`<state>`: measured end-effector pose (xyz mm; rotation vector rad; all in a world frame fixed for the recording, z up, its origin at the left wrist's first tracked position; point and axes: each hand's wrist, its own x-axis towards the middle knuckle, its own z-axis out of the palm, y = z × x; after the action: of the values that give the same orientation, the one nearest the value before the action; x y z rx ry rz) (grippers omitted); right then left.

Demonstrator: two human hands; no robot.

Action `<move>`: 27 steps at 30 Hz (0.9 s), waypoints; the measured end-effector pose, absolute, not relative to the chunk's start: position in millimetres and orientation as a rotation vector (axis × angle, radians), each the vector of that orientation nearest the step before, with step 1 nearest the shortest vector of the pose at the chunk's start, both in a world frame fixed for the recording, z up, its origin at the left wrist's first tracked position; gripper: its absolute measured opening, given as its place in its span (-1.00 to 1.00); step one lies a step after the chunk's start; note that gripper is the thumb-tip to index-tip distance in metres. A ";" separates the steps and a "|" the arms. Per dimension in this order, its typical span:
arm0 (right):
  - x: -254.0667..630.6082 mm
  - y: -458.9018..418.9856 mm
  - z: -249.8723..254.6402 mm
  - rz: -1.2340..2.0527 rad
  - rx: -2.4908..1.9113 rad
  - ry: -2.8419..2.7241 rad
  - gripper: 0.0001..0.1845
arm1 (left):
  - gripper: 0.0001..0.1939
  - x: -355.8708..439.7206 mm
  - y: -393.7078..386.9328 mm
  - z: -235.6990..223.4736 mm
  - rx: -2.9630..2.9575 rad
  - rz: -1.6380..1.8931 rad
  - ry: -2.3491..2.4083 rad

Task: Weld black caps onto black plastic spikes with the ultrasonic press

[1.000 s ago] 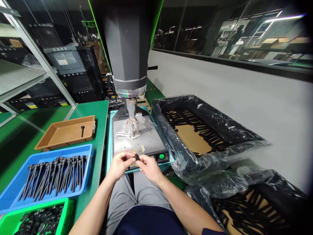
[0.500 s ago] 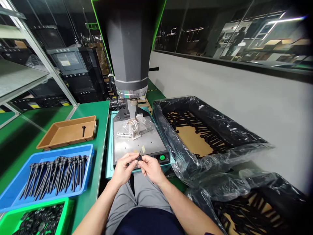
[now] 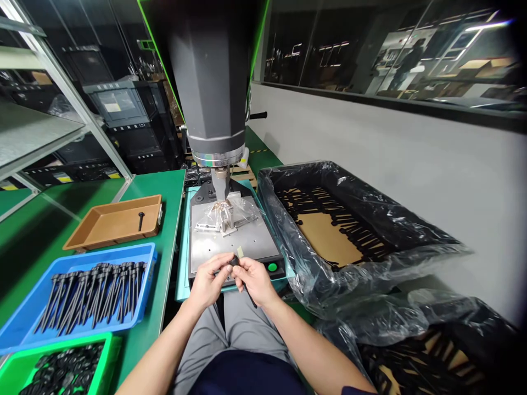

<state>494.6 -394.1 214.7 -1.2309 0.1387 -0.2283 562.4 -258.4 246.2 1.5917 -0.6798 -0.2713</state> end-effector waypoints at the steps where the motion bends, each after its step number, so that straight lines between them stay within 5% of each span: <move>1: 496.0 -395.4 215.0 -0.237 -1.221 0.130 -0.65 | -0.73 562.0 -260.9 244.7 1.576 -0.269 -0.653; 7: 499.9 -405.8 218.0 -0.276 -1.184 0.124 -0.68 | -0.58 562.3 -273.5 227.4 1.518 -0.283 -0.448; 14: 504.0 -426.3 207.3 -0.327 -1.169 0.182 -0.43 | -0.65 583.2 -302.6 209.5 1.268 -0.523 -0.038; 27: 565.0 -473.5 207.0 -0.392 -1.203 0.326 -0.50 | -0.72 646.9 -353.5 207.5 0.521 -0.584 0.423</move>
<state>565.0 -473.5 207.0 -1.2027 0.3255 -0.3924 646.9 -353.5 207.5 0.5210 0.4226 -0.5835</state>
